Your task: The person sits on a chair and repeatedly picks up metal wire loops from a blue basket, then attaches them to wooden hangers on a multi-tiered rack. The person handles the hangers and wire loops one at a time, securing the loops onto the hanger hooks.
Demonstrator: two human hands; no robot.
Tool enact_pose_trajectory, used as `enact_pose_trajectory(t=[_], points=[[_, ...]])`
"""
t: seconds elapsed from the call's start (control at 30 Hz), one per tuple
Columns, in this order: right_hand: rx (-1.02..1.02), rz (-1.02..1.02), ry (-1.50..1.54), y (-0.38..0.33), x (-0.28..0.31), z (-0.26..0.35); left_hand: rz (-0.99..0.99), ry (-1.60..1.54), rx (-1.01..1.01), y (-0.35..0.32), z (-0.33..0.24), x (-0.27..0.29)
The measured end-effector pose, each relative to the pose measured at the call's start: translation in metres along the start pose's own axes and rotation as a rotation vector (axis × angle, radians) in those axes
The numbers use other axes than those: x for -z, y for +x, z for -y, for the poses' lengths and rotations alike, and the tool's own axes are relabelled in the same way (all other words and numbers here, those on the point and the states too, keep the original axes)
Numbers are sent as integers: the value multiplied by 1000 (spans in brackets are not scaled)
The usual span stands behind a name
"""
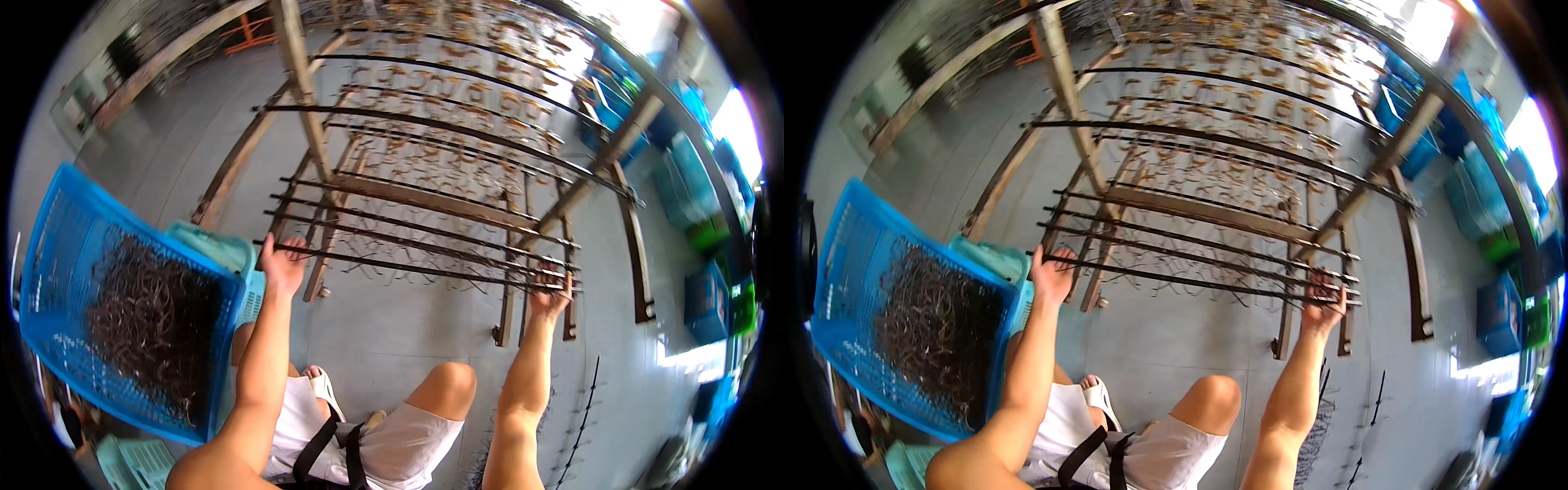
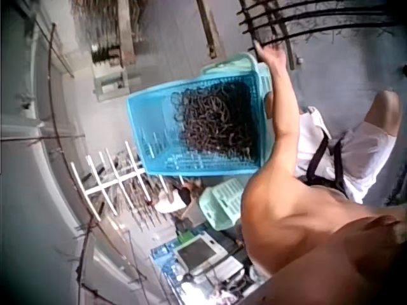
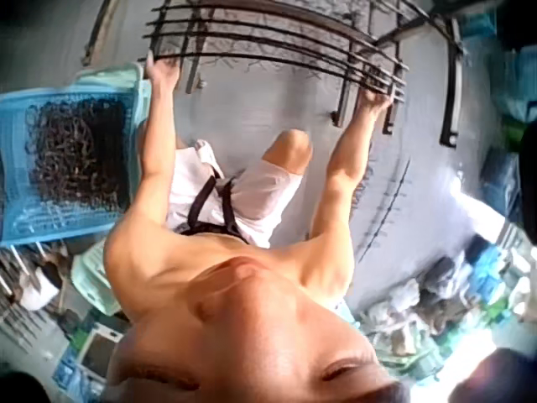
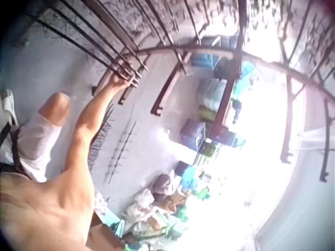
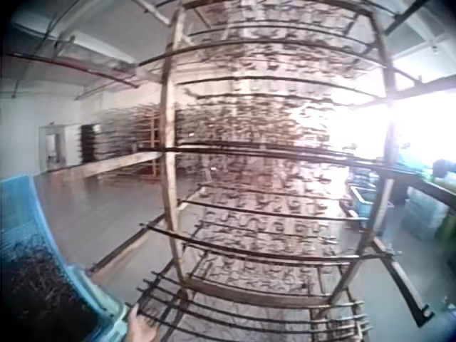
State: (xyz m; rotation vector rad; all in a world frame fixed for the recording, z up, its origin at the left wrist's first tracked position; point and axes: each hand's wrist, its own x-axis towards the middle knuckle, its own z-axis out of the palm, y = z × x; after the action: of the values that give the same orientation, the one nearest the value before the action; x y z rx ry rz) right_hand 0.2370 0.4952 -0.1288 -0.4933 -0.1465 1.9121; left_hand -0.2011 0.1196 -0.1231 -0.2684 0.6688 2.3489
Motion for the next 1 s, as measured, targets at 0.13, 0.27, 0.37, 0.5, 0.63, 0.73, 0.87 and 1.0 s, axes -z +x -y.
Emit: enact_pose_trajectory(t=[0.13, 0.27, 0.37, 0.5, 0.63, 0.73, 0.87, 1.0], points=[[-72, 159, 65, 8, 0, 9, 52, -141, -33, 19, 4, -30], [-33, 115, 79, -5, -3, 3, 223, -227, 44, 54, -9, -33], [121, -2, 102, -20, 6, 28, 291, -192, 153, 62, -1, -51], [134, 151, 81, -80, 1, 55, 376, -170, 209, 28, -12, -72], [108, -23, 12, -155, -1, 91, 258, -128, 183, -60, -14, -89], [215, -265, -128, -183, 40, 120, 129, -110, 222, -108, 5, -66], [224, -509, -100, -196, 117, 128, -200, -69, 336, -111, 46, -10], [102, -576, -188, -176, 162, 87, -304, 23, 384, -40, 71, 50]])
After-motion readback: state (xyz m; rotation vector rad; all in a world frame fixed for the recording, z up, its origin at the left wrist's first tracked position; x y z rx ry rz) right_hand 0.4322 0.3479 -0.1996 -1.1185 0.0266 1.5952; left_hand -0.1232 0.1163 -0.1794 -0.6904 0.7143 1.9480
